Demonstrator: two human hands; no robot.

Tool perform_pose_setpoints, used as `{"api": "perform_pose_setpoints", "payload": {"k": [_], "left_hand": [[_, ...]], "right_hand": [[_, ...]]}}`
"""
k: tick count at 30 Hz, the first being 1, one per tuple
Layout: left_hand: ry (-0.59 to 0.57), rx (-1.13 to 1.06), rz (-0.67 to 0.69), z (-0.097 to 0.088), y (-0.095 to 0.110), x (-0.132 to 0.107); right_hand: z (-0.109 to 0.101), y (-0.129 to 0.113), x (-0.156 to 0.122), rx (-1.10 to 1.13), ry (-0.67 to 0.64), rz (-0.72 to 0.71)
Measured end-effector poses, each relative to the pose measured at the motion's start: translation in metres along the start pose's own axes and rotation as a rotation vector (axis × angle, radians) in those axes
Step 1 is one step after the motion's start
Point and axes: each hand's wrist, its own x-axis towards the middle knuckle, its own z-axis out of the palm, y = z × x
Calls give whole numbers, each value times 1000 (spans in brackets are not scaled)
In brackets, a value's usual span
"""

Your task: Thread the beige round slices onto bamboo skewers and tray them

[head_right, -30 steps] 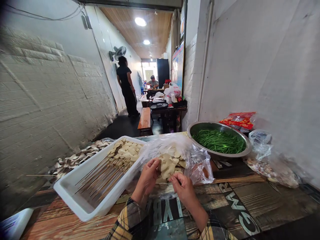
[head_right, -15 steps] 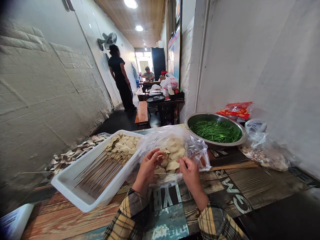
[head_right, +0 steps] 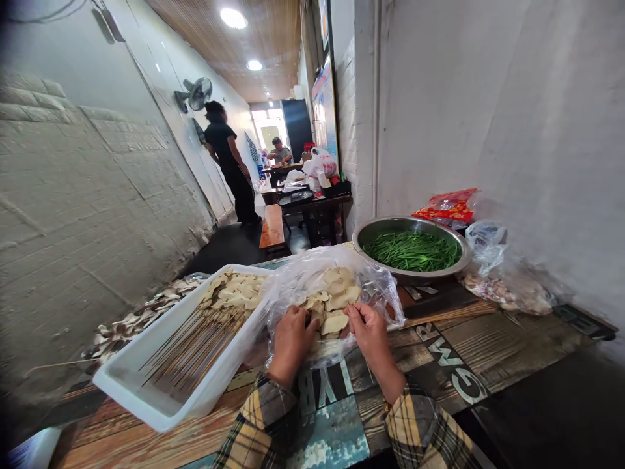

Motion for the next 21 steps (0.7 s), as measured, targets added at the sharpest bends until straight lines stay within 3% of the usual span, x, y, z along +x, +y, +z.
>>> {"api": "perform_pose_setpoints", "payload": {"k": [10,21], "left_hand": [[17,-186,-17,5,2,4],[-18,-23,-11,9,1,1]], "right_hand": [[1,1,-3,-104,-70,-30],[3,0,-4,-201,-78,-64]]}}
